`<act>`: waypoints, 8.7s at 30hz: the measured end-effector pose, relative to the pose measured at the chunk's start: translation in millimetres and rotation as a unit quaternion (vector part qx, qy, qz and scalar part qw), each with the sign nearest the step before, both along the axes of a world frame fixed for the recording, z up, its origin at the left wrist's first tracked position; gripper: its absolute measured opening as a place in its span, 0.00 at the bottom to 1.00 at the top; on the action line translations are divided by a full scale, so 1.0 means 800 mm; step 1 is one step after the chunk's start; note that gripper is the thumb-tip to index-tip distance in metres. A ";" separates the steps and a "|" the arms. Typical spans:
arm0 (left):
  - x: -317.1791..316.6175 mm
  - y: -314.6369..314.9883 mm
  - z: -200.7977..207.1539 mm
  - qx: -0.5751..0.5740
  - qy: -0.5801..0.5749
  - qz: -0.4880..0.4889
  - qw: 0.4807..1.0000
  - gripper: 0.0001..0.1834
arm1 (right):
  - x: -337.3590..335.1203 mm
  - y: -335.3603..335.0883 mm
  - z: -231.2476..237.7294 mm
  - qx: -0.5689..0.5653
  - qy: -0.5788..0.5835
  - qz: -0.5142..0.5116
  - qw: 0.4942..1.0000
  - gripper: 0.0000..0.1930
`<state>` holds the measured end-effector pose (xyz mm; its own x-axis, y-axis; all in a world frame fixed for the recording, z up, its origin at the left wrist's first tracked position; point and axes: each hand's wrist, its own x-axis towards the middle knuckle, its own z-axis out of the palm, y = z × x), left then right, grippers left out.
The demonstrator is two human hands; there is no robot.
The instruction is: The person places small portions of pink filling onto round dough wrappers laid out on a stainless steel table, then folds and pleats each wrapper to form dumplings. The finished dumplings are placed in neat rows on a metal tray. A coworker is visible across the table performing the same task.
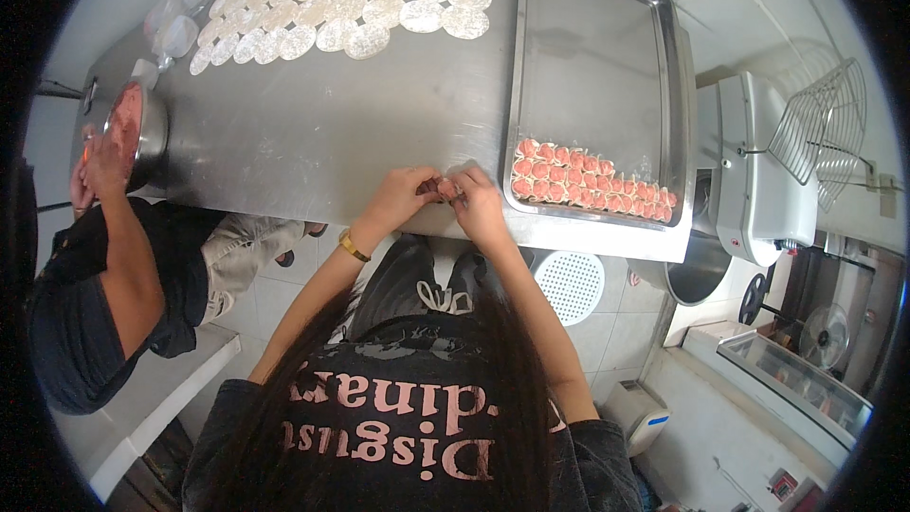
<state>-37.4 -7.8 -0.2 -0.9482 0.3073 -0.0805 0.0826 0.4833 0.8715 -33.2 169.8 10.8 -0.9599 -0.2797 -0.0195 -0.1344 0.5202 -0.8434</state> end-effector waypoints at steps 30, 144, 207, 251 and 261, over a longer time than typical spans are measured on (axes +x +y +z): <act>0.042 -0.029 -0.011 0.008 0.001 0.204 0.979 0.15 | -0.029 0.066 0.026 -0.066 0.021 0.091 0.993 0.14; 0.114 0.030 -0.007 -0.073 0.062 0.288 0.953 0.13 | -0.164 0.359 0.018 0.205 -0.028 0.178 0.962 0.17; -0.576 -0.675 -0.051 0.470 0.063 0.542 0.694 0.20 | -0.152 0.005 0.140 0.202 -0.127 -0.010 0.971 0.13; 0.043 -0.005 -0.026 0.164 -0.089 0.260 0.947 0.16 | 0.001 -0.033 -0.058 -0.256 -0.128 -0.083 0.955 0.12; 0.026 -0.015 0.001 0.418 -0.174 0.273 0.849 0.08 | -0.004 -0.046 -0.004 -0.393 -0.187 -0.117 0.893 0.11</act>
<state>-16.8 -19.4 0.3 -0.9312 -0.0833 -0.3548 -0.2871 -0.4320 0.8550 -36.2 133.2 7.7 -0.9615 -0.1409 -0.2361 0.2671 -0.2743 -0.9238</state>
